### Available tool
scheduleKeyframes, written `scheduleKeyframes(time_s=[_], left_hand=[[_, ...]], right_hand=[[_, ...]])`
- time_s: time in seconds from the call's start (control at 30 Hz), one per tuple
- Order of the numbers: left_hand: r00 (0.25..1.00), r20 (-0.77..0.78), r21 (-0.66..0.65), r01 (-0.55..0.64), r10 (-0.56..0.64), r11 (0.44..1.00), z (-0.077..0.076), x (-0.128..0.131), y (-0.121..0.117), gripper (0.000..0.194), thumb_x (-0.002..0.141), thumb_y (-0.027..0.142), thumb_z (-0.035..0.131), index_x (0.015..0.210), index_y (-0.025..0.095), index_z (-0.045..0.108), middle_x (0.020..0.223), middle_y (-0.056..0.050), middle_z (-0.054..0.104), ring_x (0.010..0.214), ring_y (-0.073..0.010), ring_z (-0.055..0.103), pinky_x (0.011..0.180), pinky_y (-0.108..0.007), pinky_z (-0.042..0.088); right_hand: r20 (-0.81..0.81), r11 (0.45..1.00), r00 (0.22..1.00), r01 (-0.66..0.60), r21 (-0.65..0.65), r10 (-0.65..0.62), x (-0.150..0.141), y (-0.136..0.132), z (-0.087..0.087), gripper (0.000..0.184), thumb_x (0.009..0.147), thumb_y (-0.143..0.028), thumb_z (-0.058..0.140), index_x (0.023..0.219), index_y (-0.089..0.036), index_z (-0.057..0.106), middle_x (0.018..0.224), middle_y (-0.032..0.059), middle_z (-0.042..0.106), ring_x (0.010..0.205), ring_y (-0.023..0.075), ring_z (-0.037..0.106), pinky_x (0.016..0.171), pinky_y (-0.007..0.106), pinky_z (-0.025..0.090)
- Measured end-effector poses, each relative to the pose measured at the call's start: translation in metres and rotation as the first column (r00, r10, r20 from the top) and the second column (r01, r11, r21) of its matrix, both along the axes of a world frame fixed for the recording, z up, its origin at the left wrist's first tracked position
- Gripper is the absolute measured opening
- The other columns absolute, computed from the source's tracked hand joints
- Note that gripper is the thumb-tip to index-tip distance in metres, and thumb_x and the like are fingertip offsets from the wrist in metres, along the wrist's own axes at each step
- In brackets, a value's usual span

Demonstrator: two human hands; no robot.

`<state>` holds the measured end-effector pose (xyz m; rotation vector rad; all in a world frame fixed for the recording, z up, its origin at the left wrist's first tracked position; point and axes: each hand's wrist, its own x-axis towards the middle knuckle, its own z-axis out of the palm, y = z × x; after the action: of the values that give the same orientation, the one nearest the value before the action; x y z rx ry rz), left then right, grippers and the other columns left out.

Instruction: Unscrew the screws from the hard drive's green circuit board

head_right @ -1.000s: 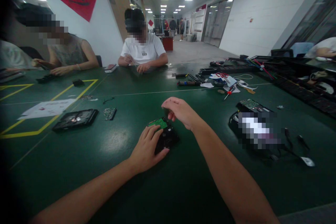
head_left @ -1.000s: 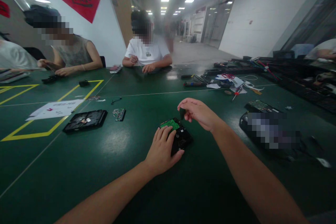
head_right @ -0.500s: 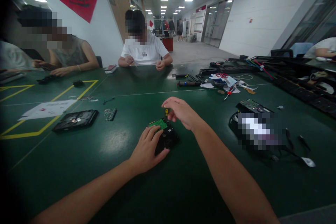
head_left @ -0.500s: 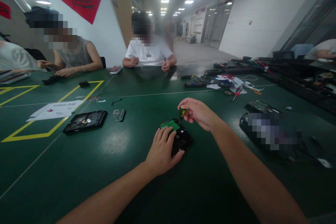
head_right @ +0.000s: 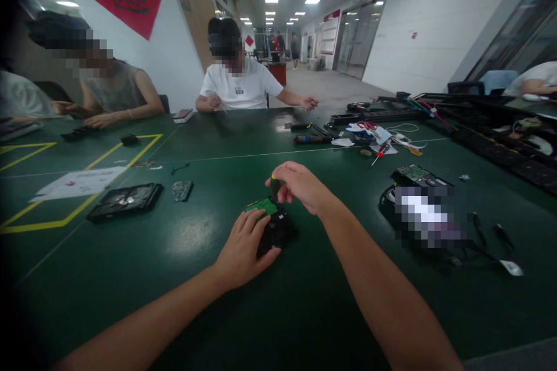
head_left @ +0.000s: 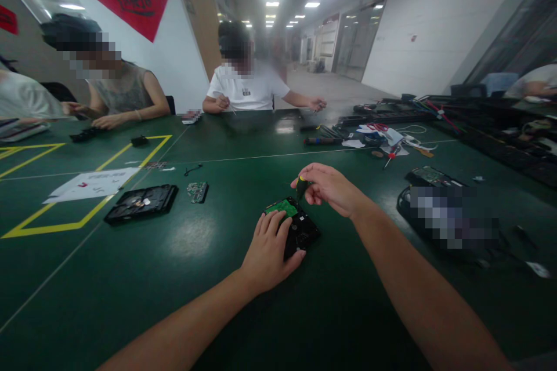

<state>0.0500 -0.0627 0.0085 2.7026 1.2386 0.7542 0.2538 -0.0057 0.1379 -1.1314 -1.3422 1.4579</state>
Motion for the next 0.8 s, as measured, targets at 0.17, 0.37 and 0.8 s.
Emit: scheduleKeyframes(time_s=[0.17, 0.37, 0.8], left_hand=[[1.0, -0.004, -0.008, -0.005, 0.005, 1.0, 0.0001, 0.0007, -0.0003, 0.07, 0.09, 0.051, 0.068, 0.147, 0.018, 0.047, 0.149, -0.017, 0.049, 0.141, -0.0403, 0.042, 0.122, -0.067, 0.03], [1.0, 0.004, -0.003, -0.007, 0.007, 1.0, -0.0002, 0.0002, -0.0001, 0.07, 0.089, 0.051, 0.068, 0.147, 0.019, 0.047, 0.148, -0.017, 0.05, 0.141, -0.0405, 0.042, 0.122, -0.067, 0.03], [1.0, 0.03, 0.001, 0.001, -0.001, 1.0, 0.0001, -0.0004, -0.0004, 0.07, 0.089, 0.05, 0.069, 0.148, 0.021, 0.046, 0.149, -0.016, 0.05, 0.141, -0.0403, 0.043, 0.122, -0.068, 0.03]], right_hand=[[0.007, 1.0, 1.0, 0.006, 0.002, -0.006, 0.0009, 0.0007, -0.0005, 0.005, 0.088, -0.024, 0.06, 0.091, -0.02, 0.059, 0.096, 0.0074, 0.076, 0.053, 0.0111, 0.059, 0.047, 0.025, 0.038], [0.109, 0.994, 0.994, -0.026, 0.102, 0.015, 0.0029, 0.0001, 0.0032, 0.015, 0.087, -0.024, 0.058, 0.086, -0.017, 0.072, 0.092, 0.0062, 0.075, 0.059, 0.0095, 0.053, 0.051, 0.024, 0.036], [0.023, 1.0, 1.0, 0.01, 0.011, -0.01, -0.0003, -0.0021, 0.0006, 0.006, 0.087, -0.026, 0.063, 0.088, -0.02, 0.061, 0.081, 0.0039, 0.069, 0.052, 0.0103, 0.055, 0.043, 0.023, 0.036]])
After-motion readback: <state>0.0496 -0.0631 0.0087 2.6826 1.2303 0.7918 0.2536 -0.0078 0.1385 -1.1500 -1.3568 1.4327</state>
